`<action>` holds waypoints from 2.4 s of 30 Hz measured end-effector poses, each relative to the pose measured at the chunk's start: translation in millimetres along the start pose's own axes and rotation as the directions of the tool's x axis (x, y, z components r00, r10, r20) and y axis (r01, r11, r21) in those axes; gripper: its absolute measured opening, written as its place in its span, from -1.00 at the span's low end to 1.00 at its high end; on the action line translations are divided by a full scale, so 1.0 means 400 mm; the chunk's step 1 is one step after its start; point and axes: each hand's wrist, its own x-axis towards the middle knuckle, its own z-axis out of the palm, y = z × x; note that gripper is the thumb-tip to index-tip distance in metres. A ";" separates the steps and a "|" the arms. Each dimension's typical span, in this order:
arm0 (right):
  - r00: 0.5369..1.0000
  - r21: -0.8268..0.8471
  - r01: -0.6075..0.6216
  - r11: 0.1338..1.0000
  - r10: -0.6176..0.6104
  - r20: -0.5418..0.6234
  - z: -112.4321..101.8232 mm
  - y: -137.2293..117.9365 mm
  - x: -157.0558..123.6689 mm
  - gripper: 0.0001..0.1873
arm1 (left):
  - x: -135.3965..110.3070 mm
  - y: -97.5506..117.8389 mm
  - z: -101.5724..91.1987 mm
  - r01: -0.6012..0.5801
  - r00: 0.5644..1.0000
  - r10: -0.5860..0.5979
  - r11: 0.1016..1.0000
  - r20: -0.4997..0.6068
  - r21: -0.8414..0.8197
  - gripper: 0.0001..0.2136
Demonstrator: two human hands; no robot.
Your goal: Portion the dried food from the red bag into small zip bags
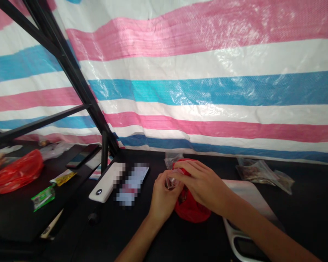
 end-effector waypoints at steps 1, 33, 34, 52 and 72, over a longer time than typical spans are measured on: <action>1.000 0.002 -0.009 1.000 0.009 -0.014 -0.007 0.004 0.000 -0.51 | 0.001 -0.001 0.000 -0.005 1.000 0.005 1.000 -0.008 0.009 -0.81; 0.849 0.304 -0.509 0.805 0.413 0.330 0.061 0.021 -0.012 -0.58 | 0.013 0.030 -0.040 0.318 0.947 -0.314 0.890 0.067 -0.326 -0.76; 0.855 0.336 -0.506 0.795 0.409 0.318 0.066 0.022 -0.013 -0.58 | 0.013 0.029 -0.038 0.310 0.950 -0.302 0.892 0.075 -0.328 -0.75; 0.977 0.309 -0.206 0.928 0.213 0.011 -0.001 -0.030 0.009 -0.47 | -0.004 0.012 -0.012 0.001 0.994 0.007 0.997 0.105 -0.075 -0.87; 0.944 0.118 -0.296 0.948 0.271 0.190 -0.045 0.033 -0.019 -0.65 | 0.006 0.040 -0.031 -0.250 0.958 0.238 0.967 -0.163 -0.053 -0.76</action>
